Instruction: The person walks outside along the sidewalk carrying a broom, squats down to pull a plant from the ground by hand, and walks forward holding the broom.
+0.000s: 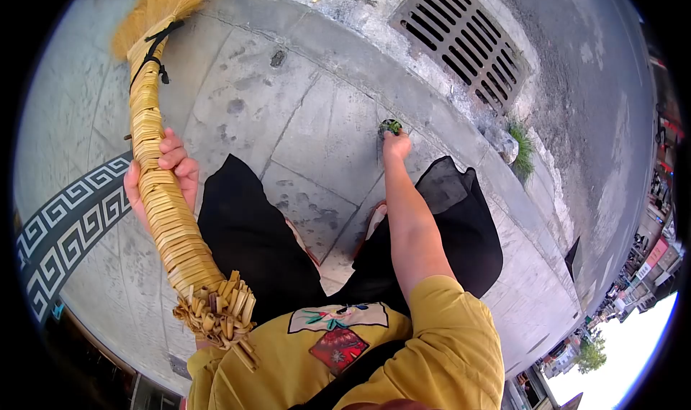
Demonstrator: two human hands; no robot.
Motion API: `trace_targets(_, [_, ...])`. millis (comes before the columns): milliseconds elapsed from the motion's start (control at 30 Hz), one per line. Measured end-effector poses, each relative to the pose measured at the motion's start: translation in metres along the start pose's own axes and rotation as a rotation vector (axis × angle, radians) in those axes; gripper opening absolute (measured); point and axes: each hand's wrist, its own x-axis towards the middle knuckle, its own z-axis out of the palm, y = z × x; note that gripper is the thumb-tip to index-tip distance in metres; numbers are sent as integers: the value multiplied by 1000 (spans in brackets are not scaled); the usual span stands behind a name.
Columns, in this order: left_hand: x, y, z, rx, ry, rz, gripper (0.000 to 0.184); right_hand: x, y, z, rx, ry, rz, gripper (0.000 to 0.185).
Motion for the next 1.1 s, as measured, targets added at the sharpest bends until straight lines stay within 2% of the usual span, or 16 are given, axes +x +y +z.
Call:
trace_targets(100, [6, -1, -2, -52, -69, -17, 57, 5, -4, 9, -28, 60, -22, 35])
trace_targets(267, [12, -15, -2, -35, -14, -51, 53, 10, -4, 12, -5, 94, 7, 33])
trace_targets(367, [14, -19, -5, -21, -3, -50, 52, 6, -11, 2, -133, 82, 23, 30])
trace_targets(433, [16, -22, -5, -18, 0, -54, 51, 10, -7, 6, -215, 134, -91, 27])
trace_targets(567, [17, -26, -4, -26, 35, -68, 49, 25, 8, 19, -134, 54, -31, 25])
trace_targets(633, [15, -25, -3, -28, 34, -69, 47, 24, 13, 19, 137, 46, -38, 16])
trace_targets(667, [14, -26, -1, -30, 34, -62, 47, 22, 11, 15, 136, 44, -45, 16])
trace_targets(733, [14, -28, 9, -18, 41, -60, 52, 21, 9, 1, 398, -60, 14, 11])
trace_targets(767, [14, -27, 7, -19, 40, -60, 52, 23, 4, -6, 398, -59, 14, 11])
trace_targets(833, [13, -26, 5, 0, 59, -61, 51, 29, -9, -25, 742, -220, -8, 11])
trace_targets(867, [14, -26, 6, -6, 57, -60, 51, 35, -19, -39, 663, -258, -47, 13])
trace_targets(933, [12, -24, -1, -26, 59, -88, 50, 65, -31, -60, 720, -193, -74, 13])
trace_targets(1000, [12, -22, -3, -19, 55, -93, 50, 88, -50, -94, 972, -57, -54, 15])
trace_targets(1100, [12, -21, -6, -6, 44, -109, 49, 97, -63, -127, 1032, -6, 5, 15])
